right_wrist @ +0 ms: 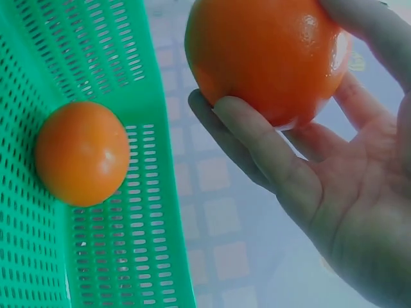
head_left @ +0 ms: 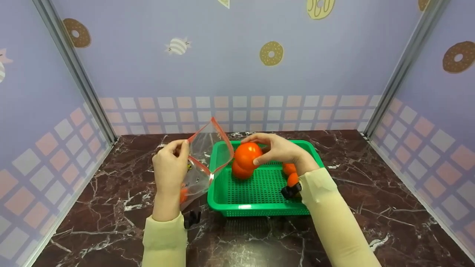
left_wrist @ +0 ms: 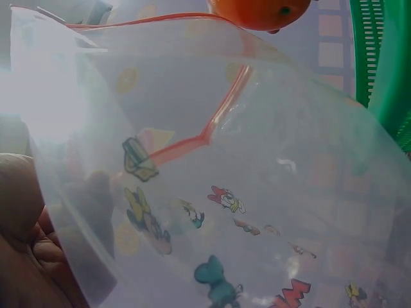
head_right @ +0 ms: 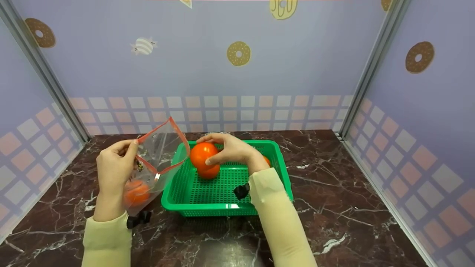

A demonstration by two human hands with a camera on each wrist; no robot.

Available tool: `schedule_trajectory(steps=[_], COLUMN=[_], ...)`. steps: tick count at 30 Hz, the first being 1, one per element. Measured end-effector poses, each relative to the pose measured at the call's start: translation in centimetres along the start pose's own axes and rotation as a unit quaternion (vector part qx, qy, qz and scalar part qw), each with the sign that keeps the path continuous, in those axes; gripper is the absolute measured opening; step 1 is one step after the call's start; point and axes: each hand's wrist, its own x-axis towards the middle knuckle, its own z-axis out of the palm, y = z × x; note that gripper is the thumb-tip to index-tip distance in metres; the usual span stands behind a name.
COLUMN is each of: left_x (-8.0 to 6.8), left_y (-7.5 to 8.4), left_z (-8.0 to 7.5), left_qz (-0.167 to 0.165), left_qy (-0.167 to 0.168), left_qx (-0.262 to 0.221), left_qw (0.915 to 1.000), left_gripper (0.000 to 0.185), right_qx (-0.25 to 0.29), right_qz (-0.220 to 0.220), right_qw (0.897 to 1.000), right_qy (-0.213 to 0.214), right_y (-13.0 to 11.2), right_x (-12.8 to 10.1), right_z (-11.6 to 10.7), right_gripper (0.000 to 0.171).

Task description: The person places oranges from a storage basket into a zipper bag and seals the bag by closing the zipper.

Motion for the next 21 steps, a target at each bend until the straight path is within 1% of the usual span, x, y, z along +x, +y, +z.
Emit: schedule_trajectory(steps=[5,11,16,21], left_x=[-0.1,-0.1,0.0,0.0], left_y=[0.1,0.1,0.1,0.1], left_z=[0.0,0.0,0.0,-0.1], left_qz=[0.000,-0.004,-0.006,-0.005], left_qy=[0.001,0.002,-0.001,-0.001], left_qx=[0.001,-0.003,-0.005,-0.002], left_qw=[1.0000,1.0000,1.0000,1.0000], left_gripper=[0.021,0.021,0.020,0.021], right_qx=[0.028,0.066,0.065,0.072], right_qz=[-0.024,-0.048,-0.057,-0.086], right_qw=[0.999,0.994,0.990,0.986], right_qy=[0.029,0.067,0.107,0.120], right_y=[-0.4,-1.0,-1.9,-2.6], right_x=[-0.2,-0.1,0.1,0.7], right_z=[0.2,1.1,2.4,3.8], right_gripper=[0.065,0.064,0.064,0.064])
